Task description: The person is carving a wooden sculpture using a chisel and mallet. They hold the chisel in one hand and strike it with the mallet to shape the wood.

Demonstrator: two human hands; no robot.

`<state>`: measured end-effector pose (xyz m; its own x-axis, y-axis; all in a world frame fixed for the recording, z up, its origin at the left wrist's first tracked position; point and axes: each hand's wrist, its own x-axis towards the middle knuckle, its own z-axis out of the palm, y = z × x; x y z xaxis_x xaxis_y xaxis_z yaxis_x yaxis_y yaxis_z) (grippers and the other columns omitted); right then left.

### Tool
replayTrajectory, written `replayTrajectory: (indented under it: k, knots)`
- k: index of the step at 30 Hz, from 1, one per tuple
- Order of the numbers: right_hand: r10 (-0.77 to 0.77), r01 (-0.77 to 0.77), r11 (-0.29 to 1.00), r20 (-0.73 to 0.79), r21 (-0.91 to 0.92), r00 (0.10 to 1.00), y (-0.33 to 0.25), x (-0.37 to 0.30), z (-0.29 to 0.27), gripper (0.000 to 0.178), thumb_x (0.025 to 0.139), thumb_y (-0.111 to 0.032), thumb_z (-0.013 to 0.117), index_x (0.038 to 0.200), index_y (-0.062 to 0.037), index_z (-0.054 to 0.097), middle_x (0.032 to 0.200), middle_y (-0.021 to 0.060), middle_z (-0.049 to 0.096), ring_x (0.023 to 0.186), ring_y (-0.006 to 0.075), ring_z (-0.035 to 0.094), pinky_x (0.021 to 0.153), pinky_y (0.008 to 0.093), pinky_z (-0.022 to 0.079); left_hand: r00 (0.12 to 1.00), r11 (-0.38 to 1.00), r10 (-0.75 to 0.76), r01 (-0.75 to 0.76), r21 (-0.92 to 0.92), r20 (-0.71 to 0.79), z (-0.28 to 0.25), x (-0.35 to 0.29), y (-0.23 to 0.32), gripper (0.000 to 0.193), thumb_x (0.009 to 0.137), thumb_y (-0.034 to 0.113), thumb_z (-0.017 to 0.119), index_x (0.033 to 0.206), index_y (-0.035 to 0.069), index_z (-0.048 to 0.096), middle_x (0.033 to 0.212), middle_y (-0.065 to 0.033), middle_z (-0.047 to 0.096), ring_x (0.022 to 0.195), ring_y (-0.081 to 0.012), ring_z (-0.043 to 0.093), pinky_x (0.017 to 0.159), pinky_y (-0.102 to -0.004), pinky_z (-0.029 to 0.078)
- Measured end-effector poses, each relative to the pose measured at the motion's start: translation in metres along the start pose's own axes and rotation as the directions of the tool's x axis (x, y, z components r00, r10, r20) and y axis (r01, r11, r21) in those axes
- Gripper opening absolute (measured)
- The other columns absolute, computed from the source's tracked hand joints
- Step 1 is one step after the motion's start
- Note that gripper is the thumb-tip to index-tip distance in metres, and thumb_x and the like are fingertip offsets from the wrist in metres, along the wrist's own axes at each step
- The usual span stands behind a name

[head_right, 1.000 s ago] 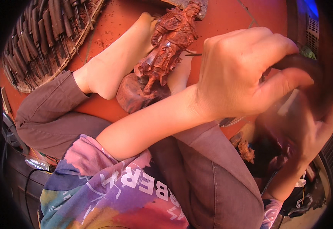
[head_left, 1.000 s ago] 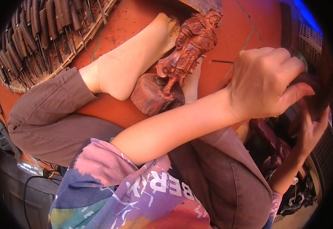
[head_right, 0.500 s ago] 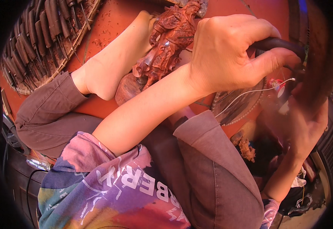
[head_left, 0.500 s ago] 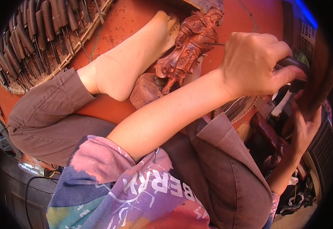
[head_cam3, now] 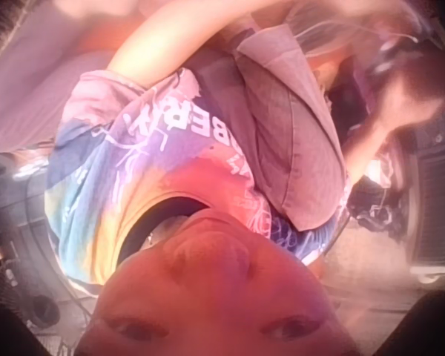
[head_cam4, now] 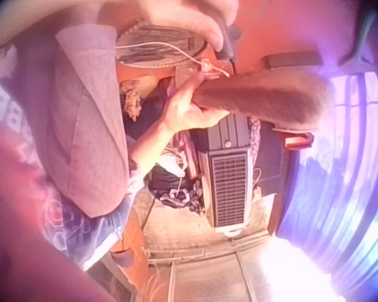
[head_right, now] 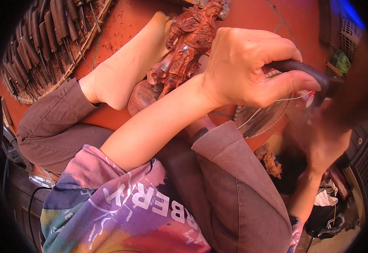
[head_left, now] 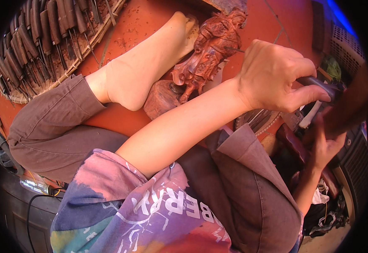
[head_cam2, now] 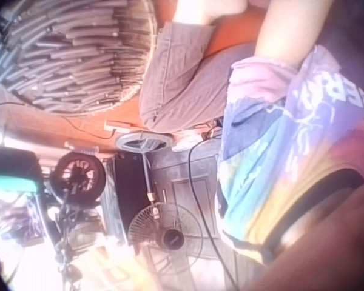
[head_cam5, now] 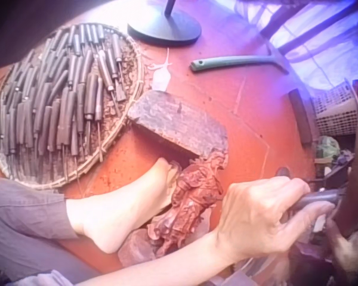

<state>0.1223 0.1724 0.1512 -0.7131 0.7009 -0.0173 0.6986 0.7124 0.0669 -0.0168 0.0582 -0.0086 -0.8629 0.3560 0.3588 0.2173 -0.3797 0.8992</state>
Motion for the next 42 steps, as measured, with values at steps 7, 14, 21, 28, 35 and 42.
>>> replayTrajectory:
  k: [7,14,21,28,35,42]
  knots:
    - [-0.044,0.046,0.999,-0.077,0.022,0.996,0.019,-0.01,0.015,0.031,0.087,0.003,0.07,0.116,-0.0004,0.061,0.1,0.004,0.066,0.084,0.0097,0.061,0.075,0.0226,0.047,0.996,0.998,0.004,-0.009,-0.058,-0.086,-0.001,0.003,0.001,0.033,0.072,0.04,0.083,0.07,0.01,0.071,0.062,-0.0059,0.065,0.053,-0.0225,0.063,0.049,-0.0308,0.048]
    - [0.034,-0.036,0.963,-0.014,-0.267,0.999,-0.019,0.0,0.012,0.03,0.087,0.003,0.07,0.116,0.0001,0.061,0.101,0.0046,0.066,0.086,0.0108,0.062,0.078,0.0235,0.048,0.991,0.996,-0.034,0.023,-0.083,-0.129,-0.003,0.006,0.002,0.032,0.072,0.037,0.084,0.075,0.008,0.072,0.064,-0.0079,0.066,0.056,-0.0212,0.066,0.05,-0.029,0.049]
    - [-0.126,0.14,0.981,-0.108,0.137,0.986,0.018,-0.005,0.005,0.033,0.086,-0.002,0.073,0.116,0.0002,0.061,0.105,0.0056,0.066,0.096,0.0139,0.062,0.089,0.0278,0.047,0.975,0.989,-0.091,0.112,0.096,-0.202,0.007,0.006,0.023,0.037,0.07,0.041,0.079,0.067,0.01,0.061,0.062,-0.0073,0.058,0.056,-0.0286,0.061,0.05,-0.038,0.047]
    - [-0.033,0.025,0.801,0.003,0.598,0.999,0.007,-0.019,0.022,0.042,0.083,-0.005,0.075,0.121,0.0006,0.058,0.11,0.0065,0.066,0.102,0.0153,0.061,0.092,0.0295,0.047,0.964,0.913,-0.221,0.152,-0.378,-0.146,0.033,-0.004,0.076,0.029,0.08,0.02,0.072,0.093,0.003,0.053,0.08,-0.0139,0.058,0.074,-0.0359,0.06,0.066,-0.0443,0.046]
    - [0.013,-0.116,0.762,0.165,0.636,0.986,0.009,-0.036,0.041,0.05,0.081,-0.004,0.076,0.126,0.0013,0.055,0.113,0.0075,0.065,0.105,0.0161,0.06,0.092,0.0304,0.047,0.966,0.714,-0.227,0.249,-0.654,0.121,0.03,-0.004,0.116,0.039,0.082,0.007,0.067,0.111,-0.002,0.043,0.09,-0.0204,0.056,0.085,-0.0427,0.059,0.072,-0.0479,0.044]
    - [0.02,-0.301,0.733,0.423,0.61,0.906,0.002,-0.037,0.05,0.058,0.078,-0.004,0.077,0.13,0.0019,0.052,0.116,0.0085,0.065,0.108,0.0168,0.06,0.093,0.0314,0.046,0.736,0.68,-0.578,0.673,-0.292,0.352,-0.046,-0.003,0.072,0.035,0.093,0.005,0.056,0.122,-0.004,0.038,0.086,-0.0205,0.063,0.076,-0.0361,0.068,0.063,-0.0413,0.054]
